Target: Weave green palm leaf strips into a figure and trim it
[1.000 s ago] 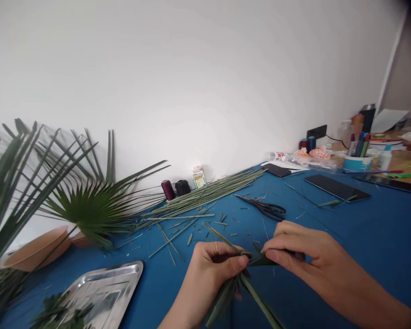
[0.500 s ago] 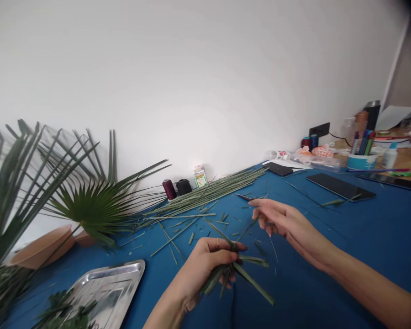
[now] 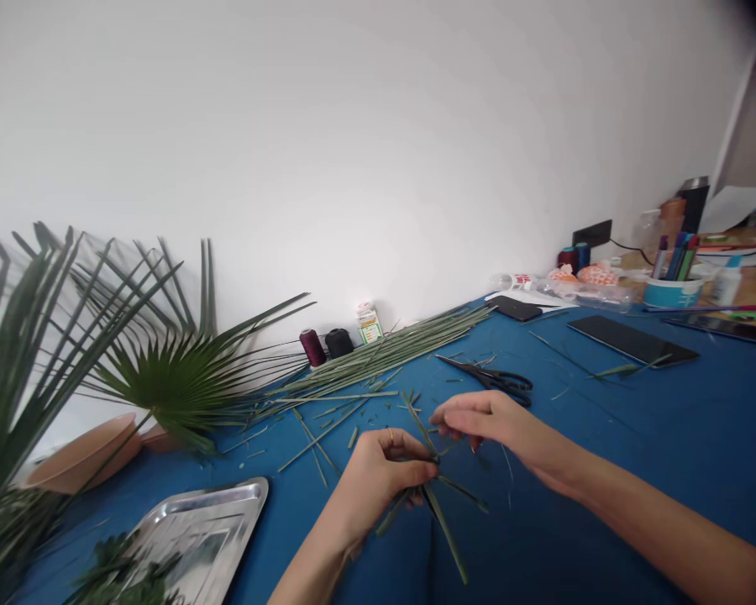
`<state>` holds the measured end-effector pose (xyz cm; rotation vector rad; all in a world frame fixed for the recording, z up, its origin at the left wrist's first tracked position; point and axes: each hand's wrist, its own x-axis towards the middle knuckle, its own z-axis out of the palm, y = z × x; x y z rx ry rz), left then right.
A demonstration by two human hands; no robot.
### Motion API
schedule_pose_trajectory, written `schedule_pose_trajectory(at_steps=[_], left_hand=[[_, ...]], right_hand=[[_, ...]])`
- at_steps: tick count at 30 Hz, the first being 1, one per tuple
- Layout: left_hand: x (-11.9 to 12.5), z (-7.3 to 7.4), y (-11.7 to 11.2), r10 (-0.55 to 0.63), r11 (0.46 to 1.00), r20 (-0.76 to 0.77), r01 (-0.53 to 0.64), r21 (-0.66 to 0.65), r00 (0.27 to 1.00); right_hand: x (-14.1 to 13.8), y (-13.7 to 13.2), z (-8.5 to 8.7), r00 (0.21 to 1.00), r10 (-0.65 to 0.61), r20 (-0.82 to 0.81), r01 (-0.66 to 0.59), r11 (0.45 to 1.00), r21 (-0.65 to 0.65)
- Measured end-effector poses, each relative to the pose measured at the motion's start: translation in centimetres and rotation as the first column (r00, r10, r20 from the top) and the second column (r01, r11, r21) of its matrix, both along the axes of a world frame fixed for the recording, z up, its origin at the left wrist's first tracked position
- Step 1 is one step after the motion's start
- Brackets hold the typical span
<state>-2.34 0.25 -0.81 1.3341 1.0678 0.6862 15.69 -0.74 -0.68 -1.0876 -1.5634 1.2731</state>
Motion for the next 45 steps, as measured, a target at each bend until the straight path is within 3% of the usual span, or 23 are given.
schedule_pose_trajectory(at_steps=[5,8,14,20,25,30,34,38,45], left_hand=[[0.1,0.0,-0.1,0.002,0.999,-0.046,0.000,0.033,0.999],[0.1,0.1,-0.3,0.004,0.999,-0.035,-0.003,0.041,0.999],[0.0,0.0,-0.1,0.077,0.997,0.078,-0.078,0.015,0.994],[0.2,-0.5,-0.1,0.122,0.992,0.240,-0.109,-0.065,0.963],[-0.3,-0.4,0.8,0.102,0.958,0.476,0.043,-0.284,0.873],[-0.8,-0.3,0.8,0.026,0.974,0.482,0.087,-0.211,0.876],[-0.2,-0.2,0.6,0.071,0.985,0.411,0.001,-0.171,0.909],[0.2,-1.1,1.1,0.192,0.975,0.317,-0.143,-0.171,0.929],[-0.4,-2.3,2.2,0.447,0.890,0.359,-0.447,-0.089,0.819]], right_hand=[[0.2,0.6,1.1,0.983,0.175,0.057,-0.177,0.983,0.042],[0.0,0.9,0.7,0.978,0.197,0.073,-0.203,0.976,0.084],[-0.3,0.8,-0.8,0.994,0.083,-0.072,-0.072,0.987,0.144],[-0.5,1.0,-2.5,0.974,-0.039,-0.223,0.057,0.995,0.076],[0.1,2.2,-2.2,0.967,-0.132,-0.218,0.152,0.985,0.078],[0.8,3.1,-1.4,0.980,-0.115,-0.165,0.132,0.986,0.097],[0.4,3.9,-1.1,0.987,-0.092,-0.133,0.107,0.988,0.109],[-0.4,4.6,-1.2,0.992,-0.058,-0.113,0.067,0.994,0.081],[-1.0,4.9,-2.9,0.997,-0.044,-0.068,0.041,0.998,-0.044]])
